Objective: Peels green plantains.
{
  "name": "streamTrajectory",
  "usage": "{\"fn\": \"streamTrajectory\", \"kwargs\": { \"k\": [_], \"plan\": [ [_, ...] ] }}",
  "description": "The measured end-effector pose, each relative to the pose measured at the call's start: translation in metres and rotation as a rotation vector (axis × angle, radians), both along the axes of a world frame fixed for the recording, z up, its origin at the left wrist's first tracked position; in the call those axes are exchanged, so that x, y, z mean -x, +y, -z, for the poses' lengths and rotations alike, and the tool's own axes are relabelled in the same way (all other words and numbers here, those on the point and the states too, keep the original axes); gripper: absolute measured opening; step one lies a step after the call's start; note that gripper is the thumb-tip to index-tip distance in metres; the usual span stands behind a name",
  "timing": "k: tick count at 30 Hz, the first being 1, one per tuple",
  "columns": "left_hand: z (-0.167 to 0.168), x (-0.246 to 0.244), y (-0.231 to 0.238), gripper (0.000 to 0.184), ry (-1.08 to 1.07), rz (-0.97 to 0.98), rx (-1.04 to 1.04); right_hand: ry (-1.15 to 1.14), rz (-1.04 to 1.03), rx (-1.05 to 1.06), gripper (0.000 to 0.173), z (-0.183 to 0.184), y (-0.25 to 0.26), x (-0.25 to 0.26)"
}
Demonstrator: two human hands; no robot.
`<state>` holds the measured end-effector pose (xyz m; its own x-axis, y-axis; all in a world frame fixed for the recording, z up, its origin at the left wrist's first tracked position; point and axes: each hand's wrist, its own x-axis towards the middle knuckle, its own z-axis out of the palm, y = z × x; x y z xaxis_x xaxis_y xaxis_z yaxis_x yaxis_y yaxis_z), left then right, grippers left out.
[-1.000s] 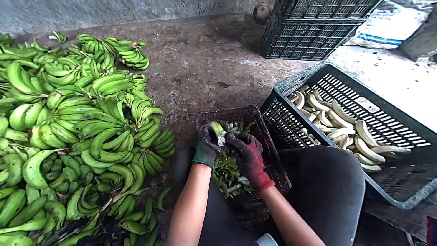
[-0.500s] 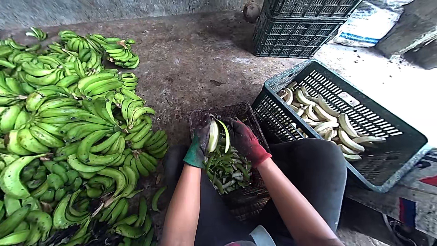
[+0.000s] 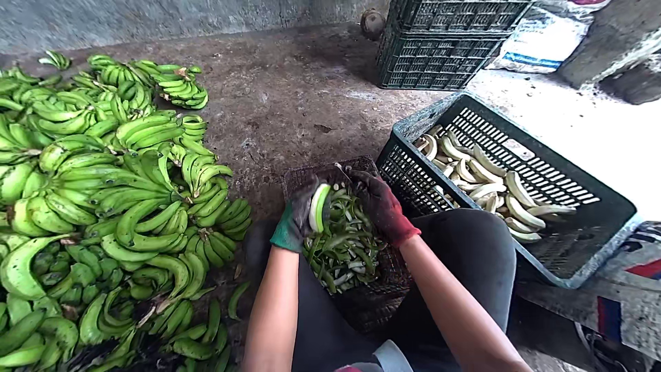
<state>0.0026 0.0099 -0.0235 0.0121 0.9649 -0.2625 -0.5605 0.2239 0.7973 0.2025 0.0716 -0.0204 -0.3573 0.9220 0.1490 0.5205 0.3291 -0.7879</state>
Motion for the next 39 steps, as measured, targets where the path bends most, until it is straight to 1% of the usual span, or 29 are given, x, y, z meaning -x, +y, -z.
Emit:
{"fn": "streamTrajectory", "kwargs": {
  "k": [2, 5, 6, 7, 8, 9, 10, 11, 12, 13, 14, 16, 17, 18, 19, 20, 22, 24, 26, 28, 30, 31, 32, 33, 34, 35, 37, 38, 39],
  "plan": [
    [0.001, 0.003, -0.007, 0.035, -0.007, -0.158, -0.008, -0.076, -0.065, -0.103, 0.032, -0.004, -0.020, 0.006],
    [0.005, 0.009, -0.006, 0.040, 0.110, -0.247, -0.019, -0.188, -0.154, -0.356, 0.031, 0.002, -0.052, 0.014],
    [0.016, 0.011, -0.004, 0.040, 0.112, -0.250, -0.023, -0.208, -0.162, -0.441, 0.031, 0.007, -0.059, 0.016],
    [0.036, 0.014, -0.001, 0.040, 0.097, -0.225, -0.061, -0.228, -0.160, -0.486, 0.031, 0.010, -0.061, 0.018],
    [0.063, 0.018, 0.003, 0.042, 0.067, -0.159, -0.125, -0.246, -0.154, -0.475, 0.031, 0.010, -0.061, 0.021],
    [0.071, 0.018, 0.003, 0.043, 0.065, -0.107, -0.111, -0.272, -0.139, -0.412, 0.032, 0.008, -0.058, 0.025],
    [0.069, 0.016, 0.001, 0.041, 0.063, -0.074, -0.091, -0.314, -0.110, -0.305, 0.032, 0.002, -0.054, 0.031],
    [0.056, 0.011, -0.004, 0.038, 0.070, -0.080, -0.055, -0.355, -0.071, -0.180, 0.033, -0.004, -0.048, 0.036],
    [0.028, 0.004, -0.011, 0.034, 0.115, -0.117, 0.031, -0.355, -0.025, -0.063, 0.031, -0.008, -0.040, 0.042],
    [0.010, -0.001, -0.015, 0.034, 0.144, -0.135, 0.070, -0.320, 0.021, 0.029, 0.029, -0.008, -0.031, 0.045],
    [0.002, -0.004, -0.016, 0.035, 0.147, -0.142, 0.070, -0.248, 0.057, 0.119, 0.030, -0.003, -0.024, 0.044],
    [-0.002, -0.008, -0.006, 0.034, 0.038, -0.189, 0.049, 0.037, 0.114, 0.280, 0.034, 0.011, -0.017, 0.036],
    [0.000, -0.006, 0.001, 0.033, -0.037, -0.220, 0.046, 0.169, 0.143, 0.297, 0.035, 0.014, -0.018, 0.032],
    [0.002, -0.004, 0.006, 0.032, -0.078, -0.255, 0.049, 0.245, 0.143, 0.273, 0.035, 0.013, -0.020, 0.028],
    [0.002, -0.002, 0.009, 0.032, -0.095, -0.286, 0.064, 0.261, 0.093, 0.224, 0.034, 0.010, -0.024, 0.022],
    [0.003, -0.002, 0.009, 0.032, -0.088, -0.301, 0.073, 0.234, -0.005, 0.151, 0.033, 0.009, -0.028, 0.015],
    [-0.001, 0.003, -0.004, 0.034, 0.073, -0.280, 0.050, 0.122, -0.214, 0.000, 0.030, 0.007, -0.038, 0.009],
    [-0.008, 0.001, -0.006, 0.033, 0.164, -0.270, 0.081, 0.011, -0.303, -0.116, 0.028, 0.000, -0.048, 0.011],
    [-0.005, -0.004, -0.006, 0.030, 0.133, -0.236, 0.083, -0.080, -0.233, -0.132, 0.028, 0.003, -0.049, 0.018],
    [0.002, -0.008, -0.005, 0.028, 0.108, -0.213, 0.062, -0.117, -0.056, -0.066, 0.028, 0.013, -0.045, 0.029],
    [0.004, -0.010, -0.003, 0.028, 0.085, -0.233, 0.056, -0.058, 0.163, -0.056, 0.027, 0.025, -0.036, 0.040],
    [0.003, -0.010, -0.003, 0.029, 0.054, -0.249, 0.060, 0.013, 0.237, -0.005, 0.026, 0.029, -0.031, 0.040],
    [-0.001, -0.010, -0.002, 0.031, 0.013, -0.269, 0.073, 0.122, 0.254, 0.080, 0.028, 0.031, -0.026, 0.036],
    [-0.006, -0.008, 0.002, 0.030, -0.014, -0.312, 0.090, 0.205, 0.223, 0.165, 0.030, 0.030, -0.023, 0.030],
    [-0.007, -0.005, 0.003, 0.029, 0.020, -0.353, 0.085, 0.200, 0.145, 0.229, 0.031, 0.025, -0.021, 0.021],
    [-0.008, -0.001, 0.002, 0.026, 0.134, -0.397, 0.071, 0.105, 0.035, 0.292, 0.033, 0.014, -0.021, 0.012],
    [-0.014, 0.002, -0.002, 0.026, 0.378, -0.504, 0.036, -0.242, -0.194, 0.421, 0.040, -0.014, -0.017, -0.007],
    [-0.020, 0.002, -0.005, 0.025, 0.435, -0.572, -0.036, -0.415, -0.265, 0.469, 0.041, -0.024, -0.016, -0.014],
    [-0.028, -0.002, -0.006, 0.019, 0.439, -0.657, -0.156, -0.556, -0.299, 0.514, 0.041, -0.030, -0.014, -0.021]
  ]
}}
